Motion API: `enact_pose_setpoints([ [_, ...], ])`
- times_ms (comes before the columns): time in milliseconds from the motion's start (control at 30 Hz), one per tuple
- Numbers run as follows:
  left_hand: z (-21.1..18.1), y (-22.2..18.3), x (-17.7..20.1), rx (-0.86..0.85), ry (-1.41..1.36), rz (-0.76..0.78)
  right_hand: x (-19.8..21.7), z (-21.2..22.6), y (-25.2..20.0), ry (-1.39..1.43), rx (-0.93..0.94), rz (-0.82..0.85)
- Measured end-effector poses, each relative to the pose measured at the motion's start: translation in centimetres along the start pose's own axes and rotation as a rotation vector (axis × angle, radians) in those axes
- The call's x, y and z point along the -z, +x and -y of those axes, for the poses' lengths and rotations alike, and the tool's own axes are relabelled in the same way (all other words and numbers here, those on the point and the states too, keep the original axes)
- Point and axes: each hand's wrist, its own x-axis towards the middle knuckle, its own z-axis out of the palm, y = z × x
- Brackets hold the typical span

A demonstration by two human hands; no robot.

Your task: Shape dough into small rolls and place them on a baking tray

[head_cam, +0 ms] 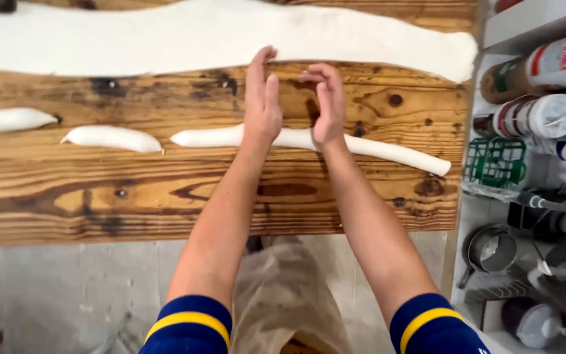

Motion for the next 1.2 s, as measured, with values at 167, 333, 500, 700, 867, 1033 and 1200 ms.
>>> enact_pose_setpoints([
  [167, -2.3, -3.3, 1.3, 0.117, 0.274, 0.182, 1.2, 0.6, -3.7, -0.064, -0.106, 0.099],
  [333, -5.7, -8.2, 3.5, 0.166, 0.365, 0.341, 2.5, 3.9, -9.8, -0.211, -0.182, 0.138],
  [500, -5.8, -13.1, 5.0, -0.010, 0.297, 0.341, 3.5, 5.6, -14.4, -0.195, -0.128, 0.180],
  [700, -4.5, -9.1, 2.8, -0.074, 0.219, 0.176, 2.6, 3.0, -9.0, -0.106, -0.030, 0.210],
  [867, -1.4, -2.6, 0.5, -0.236, 0.177, 0.119, 1.9, 1.3, -2.7, -0.064, 0.044, 0.184],
  [1033, 0.9, 0.7, 0.7, -0.243, 0.056, 0.174, 1.2, -1.2, 0.7, 0.069, 0.148, 0.121],
  [1200, -0.7, -2.2, 0.7, -0.105, 0.187, 0.200, 1.8, 1.0, -2.3, 0.068, 0.096, 0.182],
])
